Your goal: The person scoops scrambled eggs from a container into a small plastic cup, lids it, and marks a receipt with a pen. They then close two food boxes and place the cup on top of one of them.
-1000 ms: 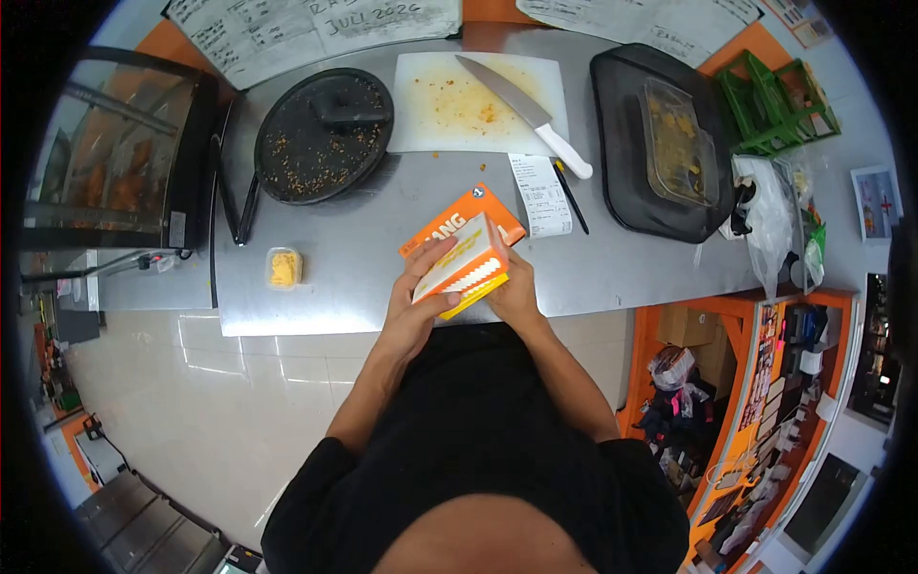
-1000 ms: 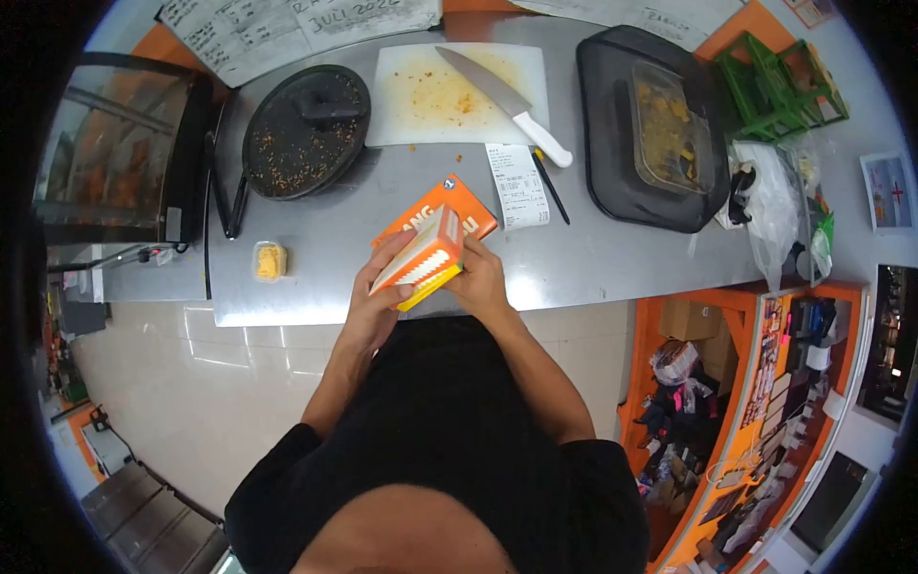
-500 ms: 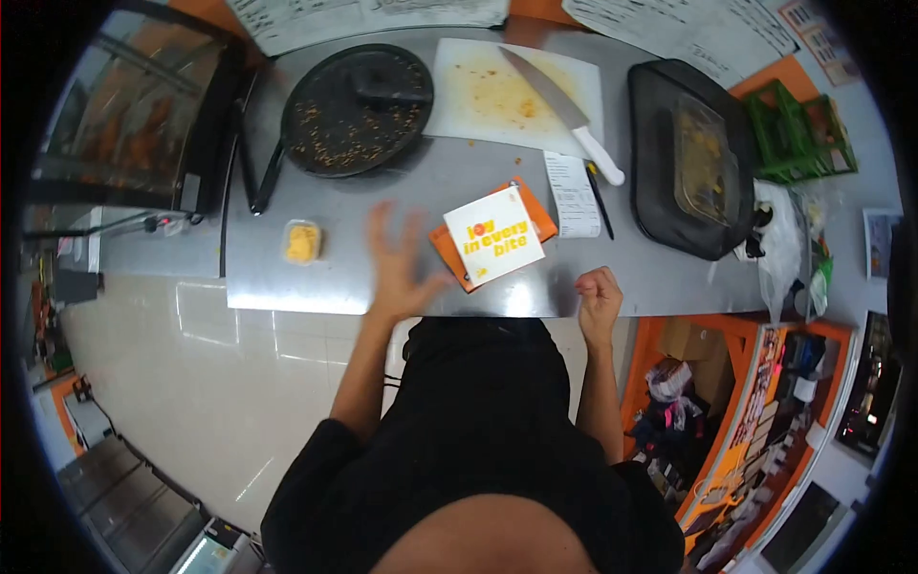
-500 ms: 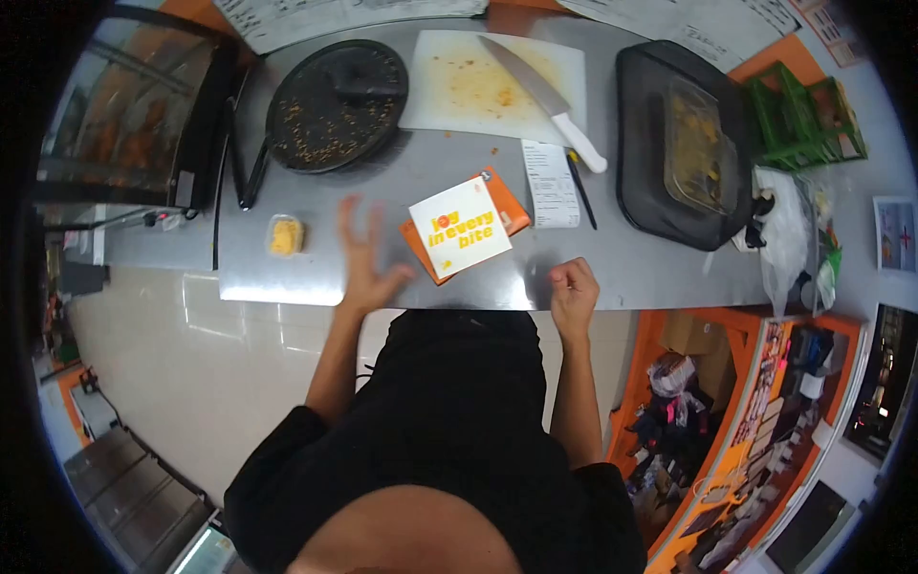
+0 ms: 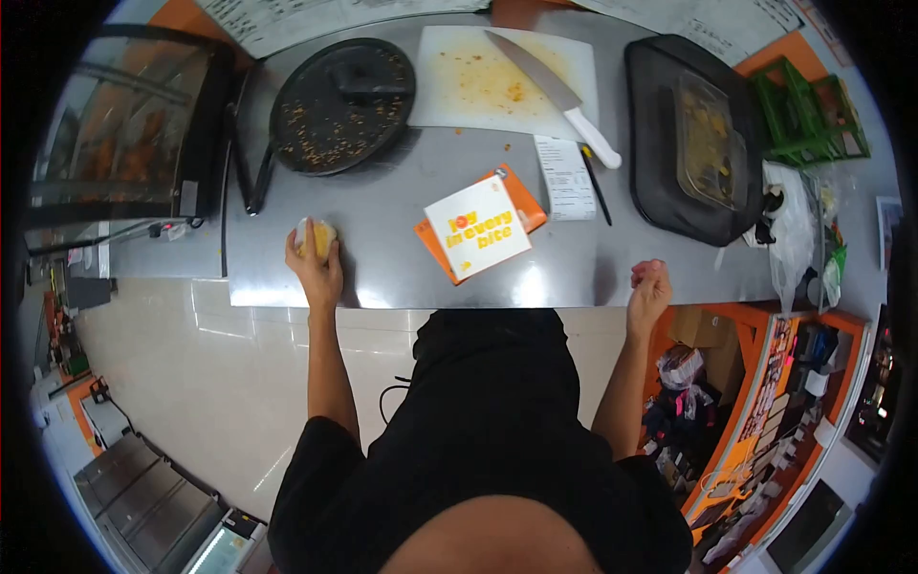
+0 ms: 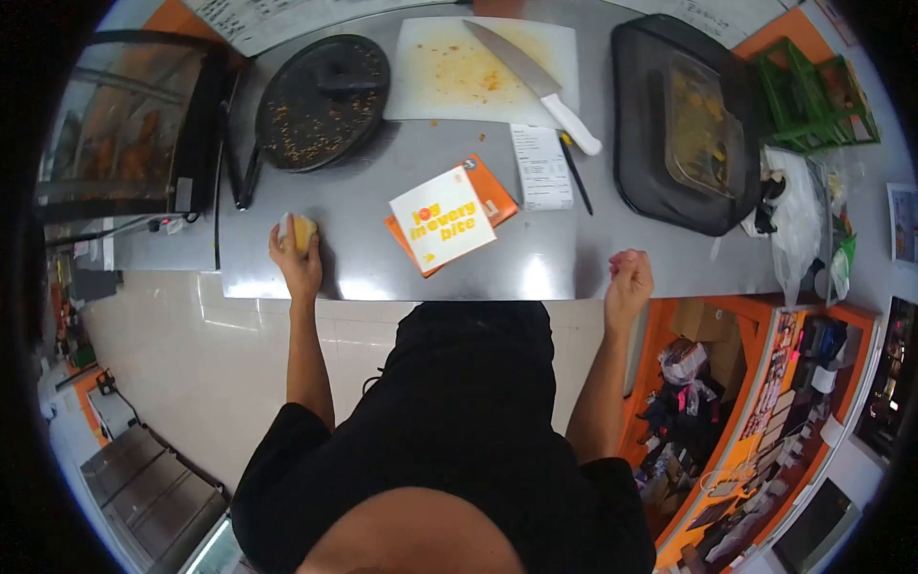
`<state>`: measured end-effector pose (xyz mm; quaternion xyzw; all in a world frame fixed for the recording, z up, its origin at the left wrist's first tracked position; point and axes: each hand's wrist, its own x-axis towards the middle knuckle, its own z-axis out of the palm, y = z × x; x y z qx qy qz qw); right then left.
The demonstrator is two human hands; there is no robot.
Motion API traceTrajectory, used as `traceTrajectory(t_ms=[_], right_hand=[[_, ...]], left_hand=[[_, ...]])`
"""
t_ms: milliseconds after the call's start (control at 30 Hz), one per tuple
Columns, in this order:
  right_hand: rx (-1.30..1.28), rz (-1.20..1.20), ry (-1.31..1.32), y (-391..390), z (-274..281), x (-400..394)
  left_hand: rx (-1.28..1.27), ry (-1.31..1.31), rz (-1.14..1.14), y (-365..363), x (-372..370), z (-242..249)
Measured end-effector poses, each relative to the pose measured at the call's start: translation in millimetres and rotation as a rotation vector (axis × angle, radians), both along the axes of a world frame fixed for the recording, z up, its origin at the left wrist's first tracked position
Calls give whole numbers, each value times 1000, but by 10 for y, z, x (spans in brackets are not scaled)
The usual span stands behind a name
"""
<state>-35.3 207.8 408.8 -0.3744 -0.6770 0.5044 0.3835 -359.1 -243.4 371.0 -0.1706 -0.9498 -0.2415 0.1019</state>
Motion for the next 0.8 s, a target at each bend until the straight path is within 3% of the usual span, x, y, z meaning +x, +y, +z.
traceTrajectory(t_ms=[100, 167, 233, 267, 367, 433, 567, 633, 700, 800], right_hand=[[164, -16, -192, 199, 9, 97], [105, -273, -191, 572, -31, 373], [215, -448, -226, 1102, -10, 720], [283, -550, -229, 1409, -6, 863], [338, -747, -265, 2421, 19, 1327], [429, -823, -371, 3177, -193, 1635], [404, -590, -575, 4117, -191, 1716], [150, -482, -579, 4630, -394, 1731], [-155, -413, -518, 4593, -172, 1580], [-288, -418, -500, 4628, -8, 1487]], left_hand=[[215, 59, -48, 215, 382, 255], [244, 110, -63, 493, 749, 696], [289, 31, -142, 1005, 1250, 1260], [325, 15, -183, 1191, 1481, 1168], [130, -84, -739, 1931, 1985, 956], [105, -198, -882, 2537, 2155, 778], [75, -247, -921, 3112, 2182, 126], [93, -266, -897, 3186, 2177, 160], [119, -303, -806, 3193, 2260, 209], [204, -329, -742, 3151, 2329, 216]])
